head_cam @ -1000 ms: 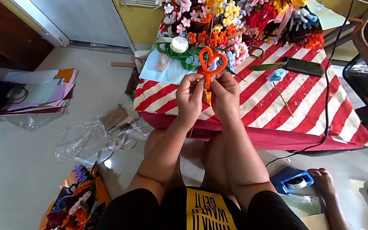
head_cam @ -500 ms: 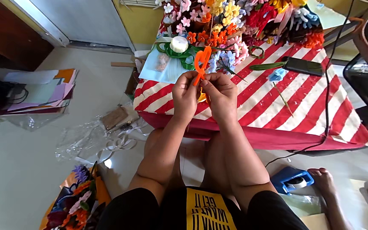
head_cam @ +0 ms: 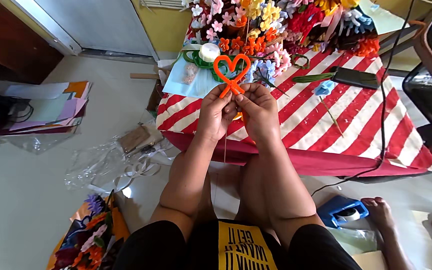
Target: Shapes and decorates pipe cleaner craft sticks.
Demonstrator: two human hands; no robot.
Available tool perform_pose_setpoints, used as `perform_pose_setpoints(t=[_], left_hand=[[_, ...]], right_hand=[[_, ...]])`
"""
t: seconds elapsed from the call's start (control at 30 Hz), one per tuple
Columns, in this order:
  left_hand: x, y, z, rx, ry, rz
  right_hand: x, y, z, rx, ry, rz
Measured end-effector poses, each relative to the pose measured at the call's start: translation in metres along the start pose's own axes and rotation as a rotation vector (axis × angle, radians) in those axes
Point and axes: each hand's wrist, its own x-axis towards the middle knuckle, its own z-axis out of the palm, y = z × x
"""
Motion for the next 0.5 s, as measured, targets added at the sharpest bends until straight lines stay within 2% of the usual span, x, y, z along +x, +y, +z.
perform_pose_setpoints(t=[0.27,0.37,0.5], left_hand=[[0.0018,-0.0083,-0.0024,-0.072,-0.133,0.063],[0.0013,-0.0093,0.0004,-0.040,-0.090,0.091],[0.0010,-0.0104,0.0046,0.037,0.060,0.099]], right_hand=[[-0.0001,-0.0022,-0.0019,0.003,-0.013,-0.047],[-0.0014,-0.0025,-0.0013,-0.017,-0.020,-0.073],[-0.0007,-0.0021,-0.0015,-0.014,-0.049,-0.068]])
